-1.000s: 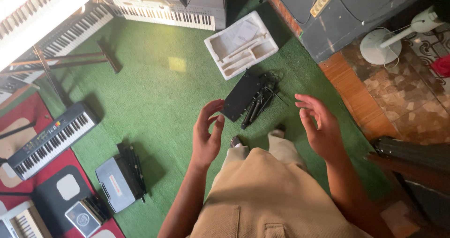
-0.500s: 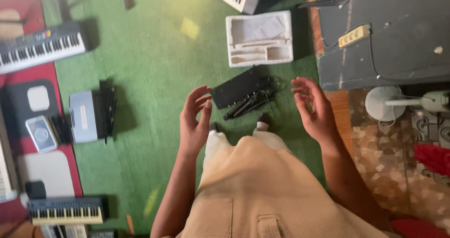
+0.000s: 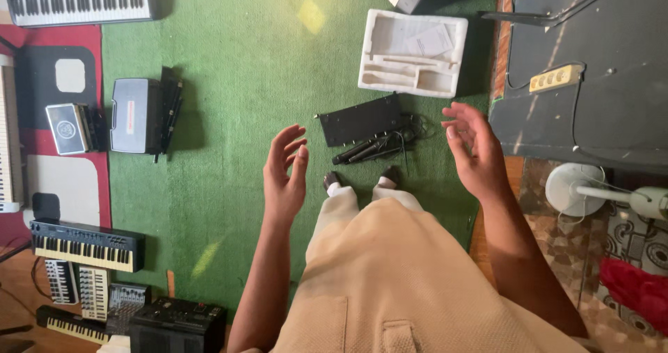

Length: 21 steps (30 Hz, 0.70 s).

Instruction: The person places an electronic unit into a hard-shell case and then fits a foam insert into another case.

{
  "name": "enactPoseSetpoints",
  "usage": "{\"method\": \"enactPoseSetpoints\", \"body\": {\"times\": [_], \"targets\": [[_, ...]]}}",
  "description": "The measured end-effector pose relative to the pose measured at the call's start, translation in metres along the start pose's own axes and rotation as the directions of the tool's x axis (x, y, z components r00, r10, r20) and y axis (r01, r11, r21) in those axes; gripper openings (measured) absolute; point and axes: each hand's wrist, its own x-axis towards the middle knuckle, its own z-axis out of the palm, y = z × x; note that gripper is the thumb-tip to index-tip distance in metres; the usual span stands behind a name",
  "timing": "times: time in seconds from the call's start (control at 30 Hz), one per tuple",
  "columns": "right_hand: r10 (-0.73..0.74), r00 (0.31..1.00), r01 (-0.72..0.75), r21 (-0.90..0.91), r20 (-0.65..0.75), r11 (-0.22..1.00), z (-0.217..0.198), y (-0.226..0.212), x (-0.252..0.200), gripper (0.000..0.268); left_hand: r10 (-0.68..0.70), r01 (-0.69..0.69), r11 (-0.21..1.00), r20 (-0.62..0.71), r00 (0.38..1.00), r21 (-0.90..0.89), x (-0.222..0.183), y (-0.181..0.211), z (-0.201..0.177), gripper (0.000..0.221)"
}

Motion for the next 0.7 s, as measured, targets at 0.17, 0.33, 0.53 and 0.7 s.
{"method": "enactPoseSetpoints", "body": {"times": [0.17, 0.33, 0.53, 0.7], "targets": [[0.010, 1.000, -0.010, -0.085, 0.005, 0.996, 0.001, 0.011, 0.003, 0.040, -0.024, 0.024, 1.000, 0.026, 0.999, 0.007, 0.011, -0.021, 0.000, 0.045], [0.062, 0.998, -0.059, -0.212, 0.005, 0.976, 0.015, 0.065, 0.021, 0.042, -0.098, 0.096, 0.995, 0.076, 0.992, 0.033, 0.046, -0.083, 0.006, 0.048], [0.187, 0.982, -0.188, -0.178, -0.017, 0.966, 0.038, 0.205, 0.057, 0.047, -0.246, 0.242, 0.968, 0.069, 0.967, 0.059, 0.087, -0.217, 0.030, 0.051], [0.277, 0.960, -0.277, -0.193, -0.027, 0.941, 0.052, 0.346, 0.083, 0.048, -0.335, 0.332, 0.941, 0.049, 0.941, 0.068, 0.104, -0.346, 0.056, 0.052]]}}
